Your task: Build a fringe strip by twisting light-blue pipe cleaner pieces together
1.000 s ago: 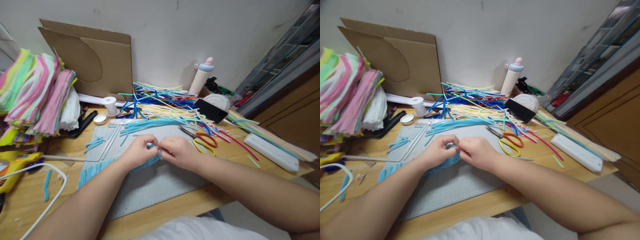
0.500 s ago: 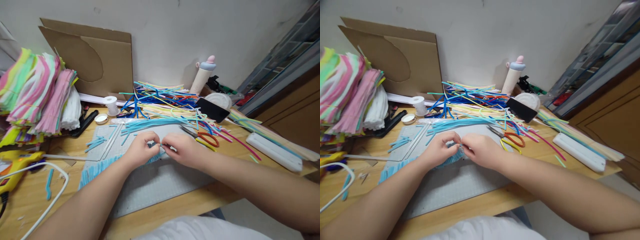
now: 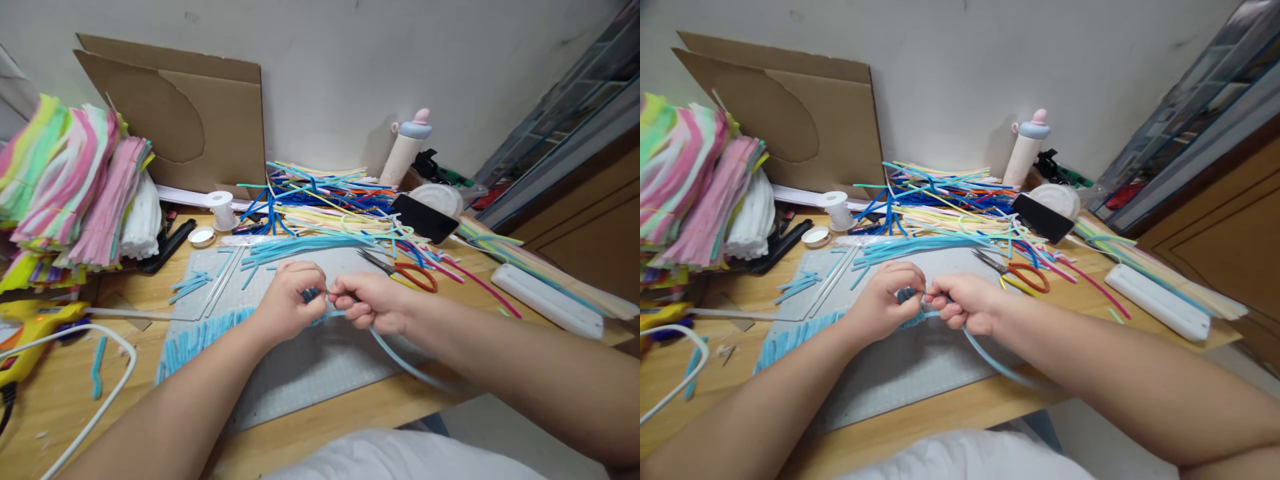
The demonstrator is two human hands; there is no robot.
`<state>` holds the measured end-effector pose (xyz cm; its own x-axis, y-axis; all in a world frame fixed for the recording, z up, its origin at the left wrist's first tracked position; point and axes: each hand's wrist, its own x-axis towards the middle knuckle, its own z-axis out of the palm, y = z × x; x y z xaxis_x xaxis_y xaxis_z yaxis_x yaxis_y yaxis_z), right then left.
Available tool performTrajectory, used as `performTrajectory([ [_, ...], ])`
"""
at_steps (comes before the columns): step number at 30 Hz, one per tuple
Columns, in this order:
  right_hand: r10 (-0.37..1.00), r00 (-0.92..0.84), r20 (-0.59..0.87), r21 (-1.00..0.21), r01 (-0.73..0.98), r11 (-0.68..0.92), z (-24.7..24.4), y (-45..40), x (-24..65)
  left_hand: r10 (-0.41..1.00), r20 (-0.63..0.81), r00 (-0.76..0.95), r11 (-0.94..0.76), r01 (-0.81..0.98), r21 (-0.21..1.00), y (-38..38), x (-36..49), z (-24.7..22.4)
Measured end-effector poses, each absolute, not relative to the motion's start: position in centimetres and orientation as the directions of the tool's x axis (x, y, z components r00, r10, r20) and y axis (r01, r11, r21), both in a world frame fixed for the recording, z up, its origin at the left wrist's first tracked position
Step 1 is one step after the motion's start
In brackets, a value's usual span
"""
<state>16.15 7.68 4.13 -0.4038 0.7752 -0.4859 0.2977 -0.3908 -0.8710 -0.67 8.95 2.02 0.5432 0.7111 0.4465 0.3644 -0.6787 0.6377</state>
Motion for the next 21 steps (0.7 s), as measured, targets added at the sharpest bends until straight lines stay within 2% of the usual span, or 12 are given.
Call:
performTrajectory([
  [2,0.644,-0.511,-0.569,-0.813,0.235,-0.532,4.6,8.0,16.3,0.701,0.473,0.534,-0.704,0.408,0.581,8.8,-0.7,2.2],
  [4,0.680,-0.503,-0.533,-0.841,0.231,-0.488,4.6,8.1,16.5,0.715,0.460,0.526,-0.690,0.428,0.583,8.9,-0.8,2.2],
  [5,0.752,-0.460,-0.472,-0.882,0.261,-0.393,4.5,7.9,16.6,0.729,0.442,0.523,-0.673,0.426,0.604,9.0,-0.8,2.2],
  [7,0.894,-0.383,-0.233,-0.911,0.407,-0.063,4.2,7.5,16.8,0.755,0.401,0.518,-0.630,0.404,0.664,9.2,-0.8,2.0],
  [8,0.919,-0.388,-0.074,-0.854,0.501,0.143,4.0,7.2,16.9,0.767,0.382,0.517,-0.606,0.387,0.695,9.3,-0.8,1.9],
  [10,0.839,-0.505,0.200,-0.581,0.628,0.517,3.6,6.8,17.4,0.783,0.345,0.517,-0.561,0.348,0.751,9.5,-0.8,1.8],
  [12,0.696,-0.647,0.312,-0.261,0.646,0.717,3.3,6.6,17.9,0.796,0.311,0.519,-0.518,0.319,0.794,9.6,-0.9,1.7],
  [14,0.600,-0.725,0.337,-0.038,0.626,0.779,3.0,6.5,18.3,0.806,0.284,0.519,-0.486,0.307,0.818,9.5,-0.8,1.6],
  [16,0.554,-0.759,0.342,0.074,0.610,0.789,2.9,6.5,18.6,0.813,0.268,0.517,-0.468,0.306,0.829,9.4,-0.8,1.6],
  [21,0.541,-0.770,0.338,0.124,0.607,0.785,2.8,6.5,18.5,0.837,0.200,0.510,-0.420,0.364,0.831,9.3,-0.8,1.7],
])
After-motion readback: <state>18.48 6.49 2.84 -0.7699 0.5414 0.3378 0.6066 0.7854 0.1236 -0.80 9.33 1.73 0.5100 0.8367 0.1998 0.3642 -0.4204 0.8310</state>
